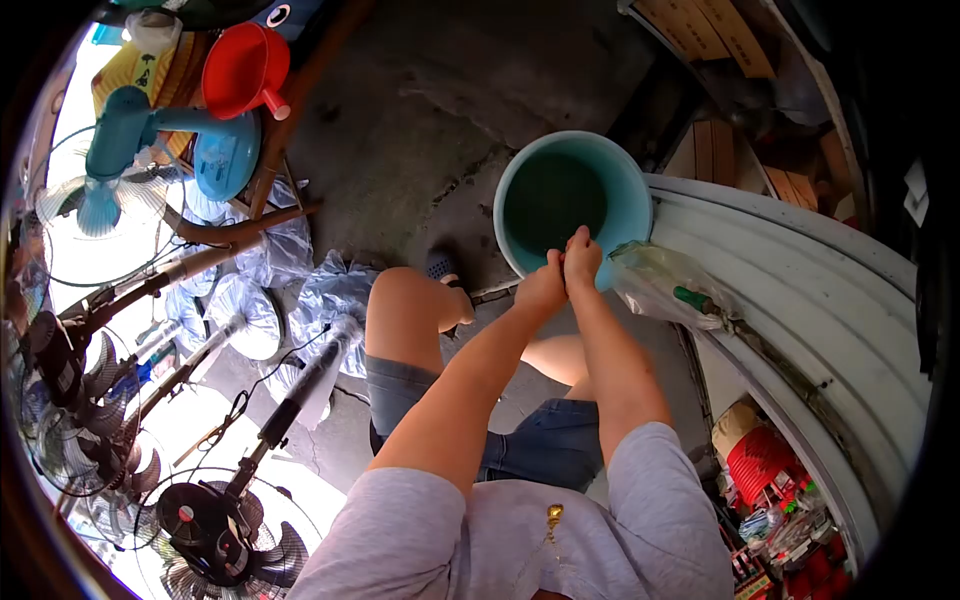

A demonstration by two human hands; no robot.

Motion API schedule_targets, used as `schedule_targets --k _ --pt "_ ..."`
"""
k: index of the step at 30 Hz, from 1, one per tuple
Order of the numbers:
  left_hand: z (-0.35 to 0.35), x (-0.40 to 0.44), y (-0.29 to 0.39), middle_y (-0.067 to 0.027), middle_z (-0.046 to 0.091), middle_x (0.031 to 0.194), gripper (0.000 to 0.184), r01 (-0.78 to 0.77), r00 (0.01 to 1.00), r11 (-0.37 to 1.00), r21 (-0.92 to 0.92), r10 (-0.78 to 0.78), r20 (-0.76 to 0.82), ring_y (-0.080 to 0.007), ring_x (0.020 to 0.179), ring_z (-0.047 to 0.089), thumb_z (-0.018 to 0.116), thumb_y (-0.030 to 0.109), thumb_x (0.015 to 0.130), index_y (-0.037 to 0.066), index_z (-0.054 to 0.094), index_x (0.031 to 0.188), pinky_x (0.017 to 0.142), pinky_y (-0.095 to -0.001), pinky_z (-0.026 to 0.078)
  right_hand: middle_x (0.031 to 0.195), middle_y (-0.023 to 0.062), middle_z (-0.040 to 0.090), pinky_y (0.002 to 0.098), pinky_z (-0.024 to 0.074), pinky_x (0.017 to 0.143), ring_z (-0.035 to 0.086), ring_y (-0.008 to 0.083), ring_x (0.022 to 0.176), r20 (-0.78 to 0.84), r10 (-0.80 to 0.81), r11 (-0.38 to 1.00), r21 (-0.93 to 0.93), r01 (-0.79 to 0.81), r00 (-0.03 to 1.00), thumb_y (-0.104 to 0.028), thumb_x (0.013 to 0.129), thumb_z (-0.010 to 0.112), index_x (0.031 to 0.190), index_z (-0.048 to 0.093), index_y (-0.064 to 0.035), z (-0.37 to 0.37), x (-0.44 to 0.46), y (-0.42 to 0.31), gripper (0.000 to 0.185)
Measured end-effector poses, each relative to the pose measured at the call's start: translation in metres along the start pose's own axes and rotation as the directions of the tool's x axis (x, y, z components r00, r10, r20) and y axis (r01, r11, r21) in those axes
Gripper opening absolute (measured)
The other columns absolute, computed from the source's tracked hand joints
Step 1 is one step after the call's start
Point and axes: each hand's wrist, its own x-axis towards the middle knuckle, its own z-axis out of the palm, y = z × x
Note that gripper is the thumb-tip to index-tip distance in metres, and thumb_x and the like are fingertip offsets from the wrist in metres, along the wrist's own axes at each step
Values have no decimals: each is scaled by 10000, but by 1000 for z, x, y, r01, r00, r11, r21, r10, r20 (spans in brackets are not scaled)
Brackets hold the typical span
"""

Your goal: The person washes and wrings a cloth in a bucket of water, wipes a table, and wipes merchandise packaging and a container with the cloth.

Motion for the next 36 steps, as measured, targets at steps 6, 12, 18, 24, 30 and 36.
schedule_targets --k 6,12,18,24,30,36 --pt "-37 -108 53 -179 605 906 500 -51 991 995 83 60 -119 -361 817 610 568 264 785 92 320 1183 647 -461 502 546 68 540 311 423 568 521 169 544 147 29 999 12 -31 989 -427 870 483 591 548 -15 -66 -84 -68 502" --pt "-61 -205 73 -159 565 1009 694 -171 924 946 274 250 -289 -333 879 590 632 326 734 74 294 1285 661 -441 510 842 64 596 269 432 683 531 120 755 356 -211 923 378 66 910 -318 841 600 908 528 -1 -115 -188 -116 332" --pt "-108 -304 102 -181 601 955 377 -226 943 961 159 257 -212 -368 821 594 437 354 873 82 477 1132 679 -444 479 1296 74 397 262 273 987 367 153 1188 507 -283 867 498 -9 814 -362 896 488 1311 349 -29 -192 -268 -151 549" --pt "-91 -320 93 -239 602 866 347 -422 838 901 -99 345 -423 -426 822 563 370 293 909 31 592 958 715 -470 440 1138 46 490 203 427 620 500 90 880 461 -299 861 508 28 836 -335 857 554 1292 341 -61 -247 -348 -139 557" --pt "-76 -352 92 -260 592 807 351 -494 837 863 -104 440 -325 -432 791 562 380 276 911 -2 594 913 692 -463 436 1048 23 525 173 393 529 501 72 794 221 -349 754 644 133 911 -376 838 580 1272 365 -77 -255 -410 -104 569" --pt "-74 -412 100 -186 613 787 367 -506 858 863 5 504 -95 -261 743 595 410 308 921 -22 571 937 674 -367 442 997 62 564 258 458 732 536 131 852 162 -440 672 712 204 883 -255 840 603 1184 461 -32 -281 -432 -63 434"
